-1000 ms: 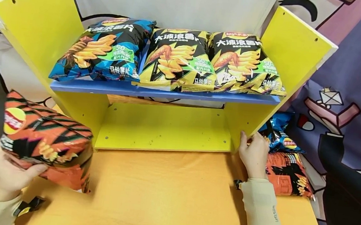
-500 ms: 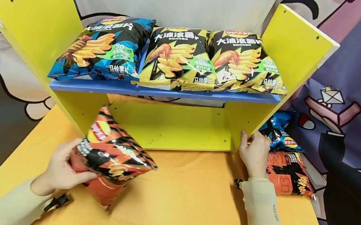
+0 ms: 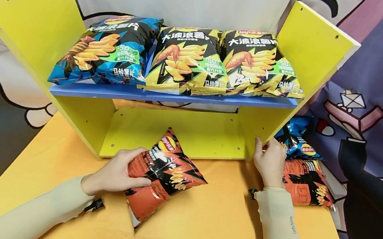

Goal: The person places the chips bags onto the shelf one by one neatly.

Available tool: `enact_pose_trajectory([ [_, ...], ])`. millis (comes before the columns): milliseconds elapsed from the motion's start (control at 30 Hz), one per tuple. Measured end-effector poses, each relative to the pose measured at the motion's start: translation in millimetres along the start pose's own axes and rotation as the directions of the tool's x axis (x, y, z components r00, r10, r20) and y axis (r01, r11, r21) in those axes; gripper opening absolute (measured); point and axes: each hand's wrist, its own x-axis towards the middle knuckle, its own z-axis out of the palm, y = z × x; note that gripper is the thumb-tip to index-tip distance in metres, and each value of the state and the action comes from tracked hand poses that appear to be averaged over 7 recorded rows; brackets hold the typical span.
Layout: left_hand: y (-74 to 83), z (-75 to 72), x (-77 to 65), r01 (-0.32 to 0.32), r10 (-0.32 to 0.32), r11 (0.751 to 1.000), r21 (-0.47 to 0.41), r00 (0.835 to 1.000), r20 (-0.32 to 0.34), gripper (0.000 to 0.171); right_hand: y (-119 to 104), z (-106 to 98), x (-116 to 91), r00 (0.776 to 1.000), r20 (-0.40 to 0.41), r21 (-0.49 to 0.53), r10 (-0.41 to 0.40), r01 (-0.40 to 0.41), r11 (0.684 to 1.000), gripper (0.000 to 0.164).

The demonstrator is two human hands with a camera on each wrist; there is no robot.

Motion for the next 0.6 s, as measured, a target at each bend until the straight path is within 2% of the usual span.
enact_pose_trajectory([
  [133,1.4,11.4,11.2,0.081,-0.083,0.997,0.018,0.991,0.107,0.072,-1.2,-0.5,0.0,1.0,-0.003,0.001,-0.008,0.008,1.0,0.034],
  [267,3.2,24.9,20.4,0.112,-0.125,0.991,0.074,0.971,0.203,0.088,-1.8,-1.2,1.0,0.998,-0.037,0.002,-0.042,0.042,0.999,0.032],
  [433,3.9,39.7,28.4,0.106,-0.15,0.981,0.161,0.946,0.288,0.097,-1.9,0.0,2.1,0.997,-0.046,0.009,-0.057,0.057,0.998,0.031],
  [600,2.7,50.9,35.6,0.074,-0.136,0.978,0.194,0.935,0.329,0.095,0.7,1.1,1.0,0.997,-0.054,0.002,-0.059,0.059,0.998,0.031],
])
